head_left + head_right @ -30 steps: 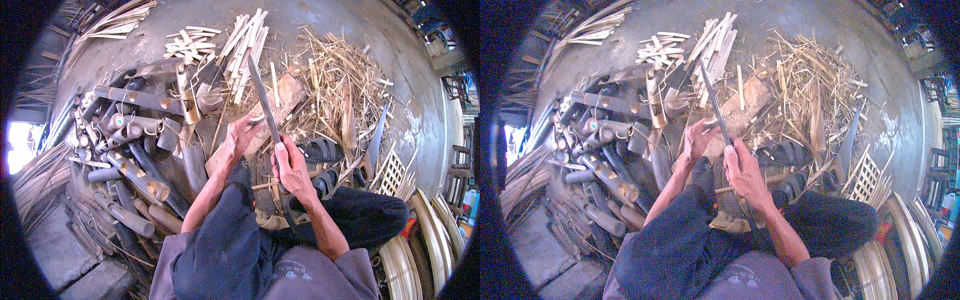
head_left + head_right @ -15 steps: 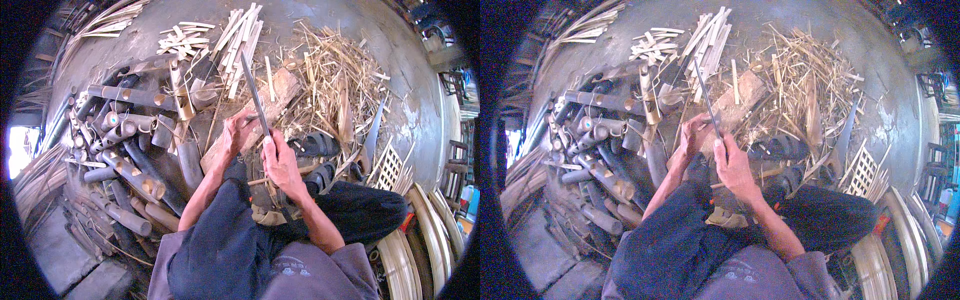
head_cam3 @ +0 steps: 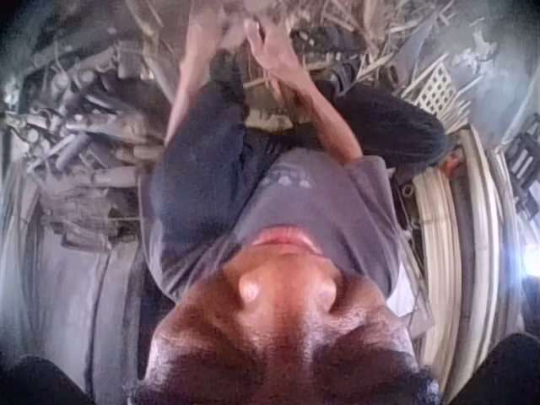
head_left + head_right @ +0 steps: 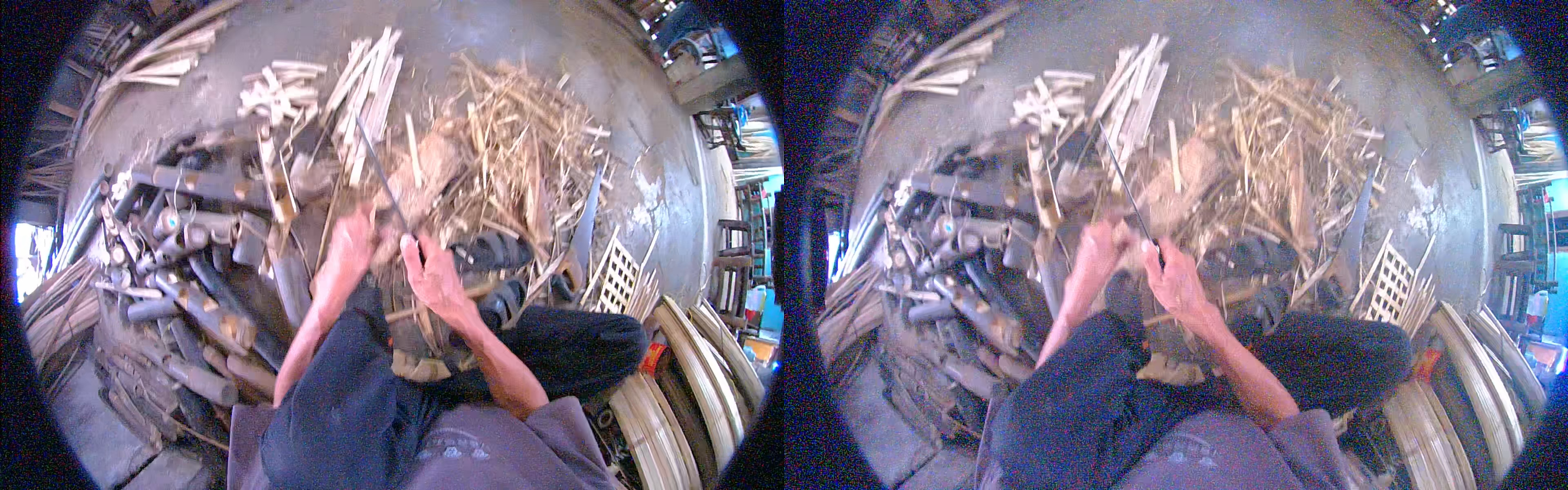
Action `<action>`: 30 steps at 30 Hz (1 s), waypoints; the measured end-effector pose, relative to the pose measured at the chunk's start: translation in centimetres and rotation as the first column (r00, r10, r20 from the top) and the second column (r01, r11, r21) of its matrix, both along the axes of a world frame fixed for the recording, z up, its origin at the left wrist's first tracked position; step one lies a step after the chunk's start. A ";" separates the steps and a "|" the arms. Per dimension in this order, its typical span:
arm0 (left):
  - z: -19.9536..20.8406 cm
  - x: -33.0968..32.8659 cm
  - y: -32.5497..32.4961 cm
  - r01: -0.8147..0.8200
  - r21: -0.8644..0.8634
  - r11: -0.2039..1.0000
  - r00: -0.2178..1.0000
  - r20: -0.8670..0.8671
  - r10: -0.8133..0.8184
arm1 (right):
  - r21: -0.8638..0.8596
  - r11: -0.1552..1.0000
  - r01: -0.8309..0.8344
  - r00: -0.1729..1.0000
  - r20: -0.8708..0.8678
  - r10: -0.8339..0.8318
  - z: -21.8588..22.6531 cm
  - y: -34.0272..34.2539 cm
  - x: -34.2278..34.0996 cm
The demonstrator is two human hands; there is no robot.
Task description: The person sits on the floor and uses a knife to shave thin strips from a small piece of wood. They repeatedly hold the wood and draw the knife along its surface to remove thin layers, then inspect the piece and continue shaving.
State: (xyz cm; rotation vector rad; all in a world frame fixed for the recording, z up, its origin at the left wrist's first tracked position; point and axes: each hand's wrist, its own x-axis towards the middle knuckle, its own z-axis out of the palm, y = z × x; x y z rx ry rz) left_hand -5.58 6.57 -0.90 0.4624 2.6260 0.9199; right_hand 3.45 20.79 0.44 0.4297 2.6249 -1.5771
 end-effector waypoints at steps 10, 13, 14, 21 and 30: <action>-9.9 -2.4 2.4 0.113 0.088 0.990 0.972 -0.214 -0.092 | 0.472 0.878 0.076 0.996 -0.076 -0.045 -2.5 5.8 -0.5; -9.6 -3.4 0.9 -0.021 0.288 0.957 0.993 -0.107 0.054 | 0.488 0.873 -0.010 1.000 -0.002 0.013 -6.3 8.5 1.1; -9.8 -3.3 0.2 -0.116 0.384 0.916 0.987 -0.060 0.150 | 0.420 0.907 0.033 0.998 0.032 -0.051 -7.1 8.9 2.1; -7.0 -3.0 -1.8 -0.644 0.650 0.404 0.720 0.693 0.033 | 0.187 0.971 0.147 0.984 -0.132 -0.124 -6.9 6.4 2.7; -5.3 4.3 -3.0 -0.496 0.385 0.778 0.764 0.620 0.180 | 0.537 0.730 -0.423 0.906 0.265 0.329 -4.1 4.0 -1.1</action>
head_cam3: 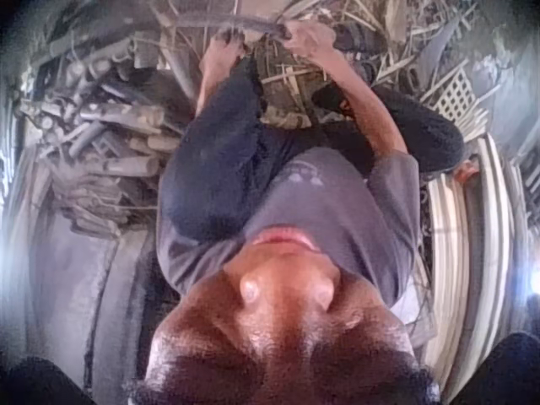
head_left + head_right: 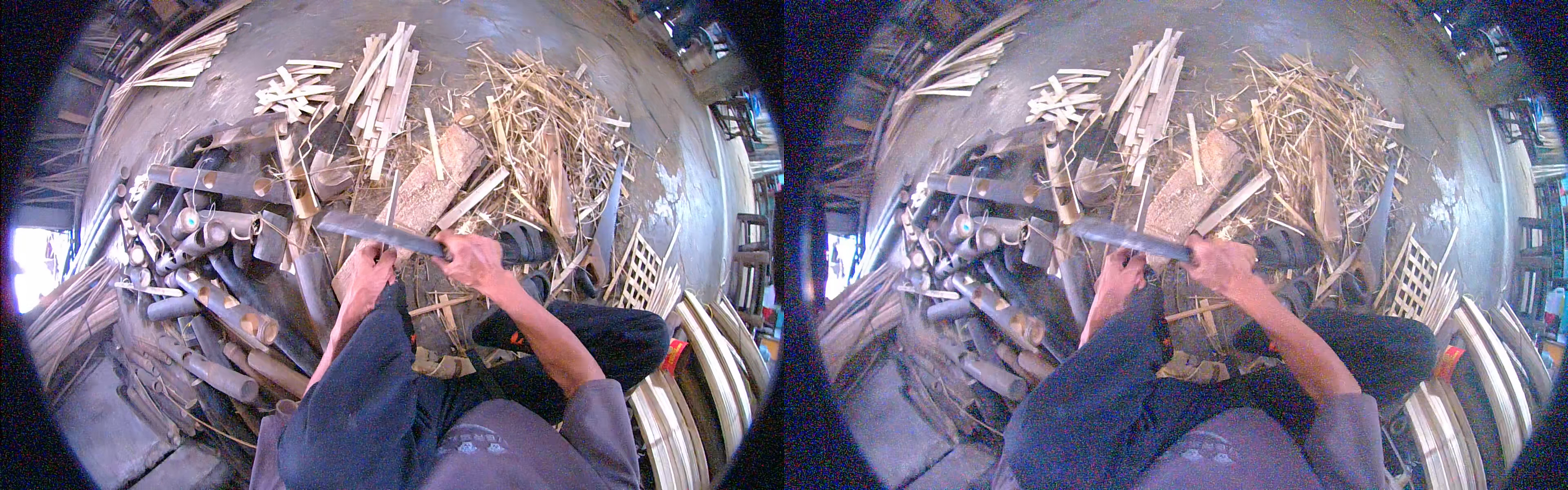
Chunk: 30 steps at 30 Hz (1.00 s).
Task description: The person sits on the floor and uses a knife to shave thin strips from a small piece of wood. They repeatedly hold the wood and draw the knife along its surface to remove thin layers, then inspect the piece and continue shaving.
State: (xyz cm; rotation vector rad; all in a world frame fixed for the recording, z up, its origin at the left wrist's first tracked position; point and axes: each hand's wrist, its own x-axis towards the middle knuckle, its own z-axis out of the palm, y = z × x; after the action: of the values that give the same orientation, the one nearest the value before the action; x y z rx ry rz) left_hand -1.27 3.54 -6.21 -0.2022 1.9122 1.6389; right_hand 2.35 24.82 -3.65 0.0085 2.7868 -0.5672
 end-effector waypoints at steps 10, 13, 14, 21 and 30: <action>5.9 3.5 -1.8 0.147 -0.051 0.988 0.987 -0.049 -0.150 | -0.183 0.955 0.232 0.956 -0.138 -0.258 -2.3 5.8 -5.4; 5.9 3.5 -2.2 -0.009 0.173 0.985 0.992 0.124 -0.013 | -0.050 0.939 0.340 0.939 -0.035 -0.342 -0.8 6.7 -4.7; 5.0 2.9 -2.0 -0.083 0.228 0.970 0.980 0.193 0.039 | -0.097 0.976 0.194 0.974 -0.103 -0.203 -0.9 4.8 -3.5; 7.4 0.6 -0.8 -0.180 0.413 0.893 0.954 0.295 0.055 | -0.048 0.989 -0.142 0.958 -0.260 0.124 -1.0 1.2 -2.0; 4.5 0.5 -2.2 -0.042 0.422 0.906 0.871 0.459 -0.173 | -0.243 0.962 0.125 0.883 -0.414 -0.219 -0.3 3.5 -4.8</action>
State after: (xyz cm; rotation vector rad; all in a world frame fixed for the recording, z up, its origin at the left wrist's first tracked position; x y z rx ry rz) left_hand -0.78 1.38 -1.67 -0.3315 1.1449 1.7089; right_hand -2.47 28.32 -3.97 0.0980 3.1625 -1.0225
